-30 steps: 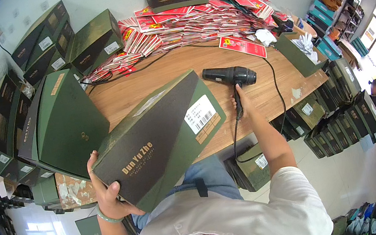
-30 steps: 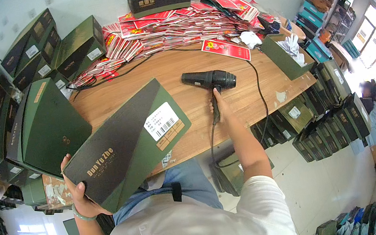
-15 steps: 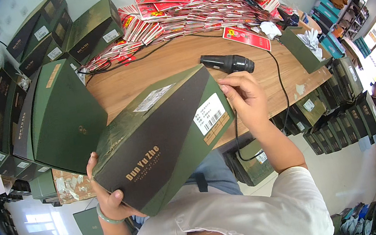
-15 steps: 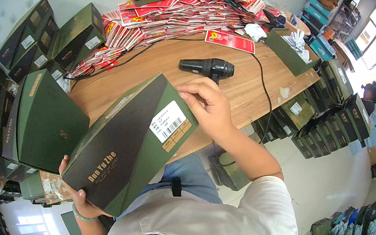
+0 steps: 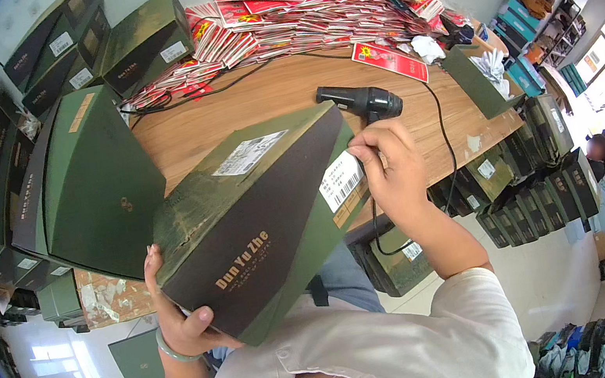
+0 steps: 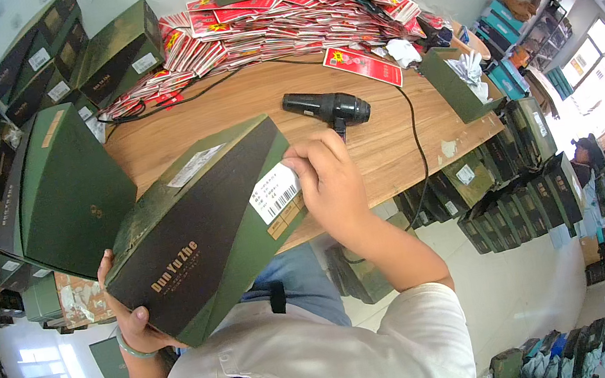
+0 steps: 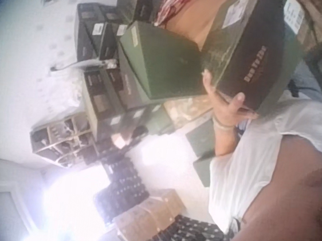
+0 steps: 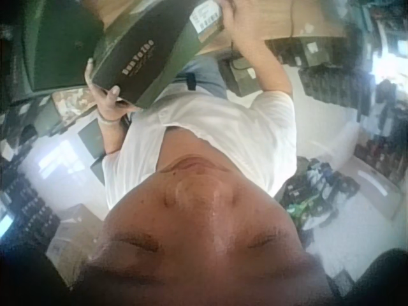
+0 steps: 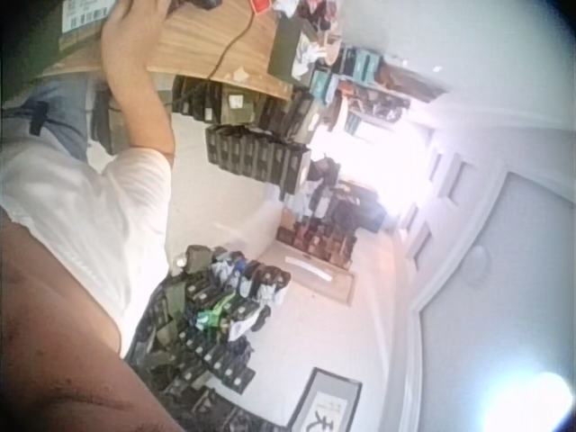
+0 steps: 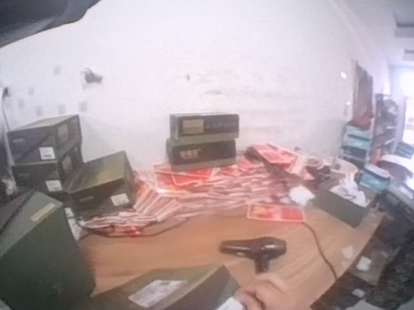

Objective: The person applies a label to a green shoebox, places a shoe and a red card inside, closes the box, and uses a hairdryer to heat the label. The person repeats the process with another shoebox.

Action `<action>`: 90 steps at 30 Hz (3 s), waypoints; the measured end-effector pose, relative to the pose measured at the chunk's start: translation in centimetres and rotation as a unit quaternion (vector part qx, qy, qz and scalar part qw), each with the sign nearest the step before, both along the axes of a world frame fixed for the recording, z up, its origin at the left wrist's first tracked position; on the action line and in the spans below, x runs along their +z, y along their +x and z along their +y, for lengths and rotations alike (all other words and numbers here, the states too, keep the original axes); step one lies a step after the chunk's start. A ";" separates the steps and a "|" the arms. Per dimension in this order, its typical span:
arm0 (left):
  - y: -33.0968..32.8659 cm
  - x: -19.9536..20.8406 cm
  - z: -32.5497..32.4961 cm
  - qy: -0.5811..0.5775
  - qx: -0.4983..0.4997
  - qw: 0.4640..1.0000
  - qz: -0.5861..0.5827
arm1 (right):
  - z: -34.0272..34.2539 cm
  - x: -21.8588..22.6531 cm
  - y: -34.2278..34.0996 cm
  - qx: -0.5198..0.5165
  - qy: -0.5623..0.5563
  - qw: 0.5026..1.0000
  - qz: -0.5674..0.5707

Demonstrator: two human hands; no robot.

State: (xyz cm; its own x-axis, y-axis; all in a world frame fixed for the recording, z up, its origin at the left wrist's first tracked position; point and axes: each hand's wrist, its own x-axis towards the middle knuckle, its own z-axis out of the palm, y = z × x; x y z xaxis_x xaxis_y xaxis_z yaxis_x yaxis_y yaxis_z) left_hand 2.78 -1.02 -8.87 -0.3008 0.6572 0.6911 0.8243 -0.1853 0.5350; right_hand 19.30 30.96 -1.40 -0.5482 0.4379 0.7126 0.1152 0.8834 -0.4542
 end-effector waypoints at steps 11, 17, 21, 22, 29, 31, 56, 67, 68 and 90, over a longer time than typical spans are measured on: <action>-0.3 0.1 0.5 0.032 0.004 0.997 0.073 | -0.5 1.9 0.9 0.035 -0.053 0.993 -0.098; -0.4 0.7 0.4 0.032 -0.001 0.997 0.076 | -0.9 1.8 2.0 0.114 -0.287 0.951 -0.018; -0.3 1.1 0.2 0.018 0.001 0.996 0.082 | -1.2 1.8 2.6 0.059 -0.127 0.986 -0.093; -0.3 1.3 0.2 0.015 0.002 0.996 0.083 | -1.2 1.8 2.5 0.044 -0.092 0.991 -0.092; -0.4 2.1 0.2 0.010 -0.006 0.997 0.077 | -1.8 1.4 2.4 0.030 -0.042 0.995 -0.083; -0.3 2.3 0.3 0.011 -0.008 0.997 0.075 | -1.7 1.6 2.7 0.052 -0.064 0.992 -0.093; 1.6 1.4 0.4 -0.004 0.022 0.996 0.088 | 0.0 10.9 1.1 0.096 -0.416 0.801 -0.420; 0.7 1.4 -0.3 -0.016 0.015 0.996 0.090 | 1.6 12.2 1.7 0.118 -0.486 0.843 -0.199; 0.5 1.6 0.0 -0.002 -0.006 0.997 0.073 | 1.9 12.0 2.3 0.107 -0.451 0.867 -0.182; 17.4 8.6 -25.8 0.242 0.503 0.816 -0.150 | -3.1 -3.7 -5.0 0.371 -0.538 0.740 -0.158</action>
State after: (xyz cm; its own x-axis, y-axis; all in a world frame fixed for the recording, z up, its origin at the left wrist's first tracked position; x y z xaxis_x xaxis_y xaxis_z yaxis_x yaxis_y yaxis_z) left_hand 20.17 -26.82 -0.29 -0.7228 -0.3544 0.5933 0.5357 0.2551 0.8049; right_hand 14.33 27.91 -5.06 -0.9871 0.1538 -0.0451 0.0303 -0.0973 -0.9948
